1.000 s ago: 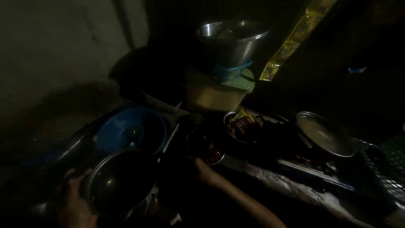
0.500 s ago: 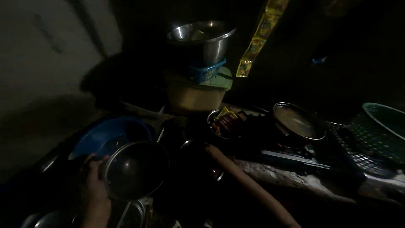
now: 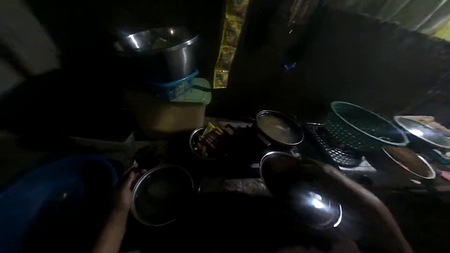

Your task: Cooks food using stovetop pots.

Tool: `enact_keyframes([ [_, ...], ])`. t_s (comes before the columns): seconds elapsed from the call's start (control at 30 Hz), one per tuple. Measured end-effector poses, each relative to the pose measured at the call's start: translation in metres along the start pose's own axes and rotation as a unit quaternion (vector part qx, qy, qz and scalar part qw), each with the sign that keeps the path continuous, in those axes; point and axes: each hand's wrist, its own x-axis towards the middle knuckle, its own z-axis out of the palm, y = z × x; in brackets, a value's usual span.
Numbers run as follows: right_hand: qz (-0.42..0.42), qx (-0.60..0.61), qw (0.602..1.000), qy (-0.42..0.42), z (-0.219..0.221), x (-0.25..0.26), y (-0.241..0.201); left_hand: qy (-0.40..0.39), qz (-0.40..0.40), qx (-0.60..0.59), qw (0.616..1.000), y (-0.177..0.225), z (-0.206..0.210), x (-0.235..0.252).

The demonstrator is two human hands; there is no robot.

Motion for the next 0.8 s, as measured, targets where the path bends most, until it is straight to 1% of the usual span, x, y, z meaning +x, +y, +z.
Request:
enact_keyframes([
  [0.03,0.008,-0.029,0.999,0.030,-0.007,0.008,0.021,-0.007,-0.009,0.000,1.000,-0.006,0.006,0.004],
  [0.07,-0.002,-0.066,0.996,0.063,-0.011,0.020,0.050,-0.012,-0.010,0.002,1.000,-0.013,0.009,0.009],
  [0.13,-0.016,-0.083,0.990,0.111,-0.027,0.043,0.079,-0.017,-0.008,0.009,1.000,-0.020,0.014,0.016],
  [0.23,0.050,-0.063,0.994,0.074,-0.054,0.084,0.073,-0.004,-0.008,0.024,1.000,-0.018,0.022,0.023],
  [0.27,0.077,-0.066,0.993,0.060,-0.056,0.101,0.076,0.005,-0.006,0.026,1.000,-0.017,0.024,0.026],
  [0.3,0.086,-0.073,0.992,0.059,-0.055,0.120,0.091,0.013,-0.007,0.029,0.999,-0.017,0.025,0.029],
  [0.37,0.059,-0.068,0.992,0.086,-0.045,0.154,0.123,0.036,-0.011,0.019,0.999,-0.015,0.026,0.033],
  [0.4,0.052,-0.070,0.993,0.085,-0.043,0.167,0.128,0.048,-0.009,0.012,0.999,-0.013,0.027,0.036],
  [0.5,0.020,-0.083,0.994,0.069,-0.042,0.191,0.124,0.078,0.007,0.030,0.996,-0.009,0.029,0.046],
  [0.57,0.005,-0.093,0.993,0.068,-0.037,0.205,0.124,0.077,0.019,0.052,0.995,-0.016,0.023,0.057],
  [0.67,0.017,-0.084,0.995,0.049,-0.038,0.213,0.112,0.061,0.031,0.050,0.996,-0.022,0.018,0.071],
  [0.8,0.059,-0.089,0.994,0.031,-0.035,0.215,0.098,0.059,0.016,0.064,0.996,-0.013,0.022,0.072],
])
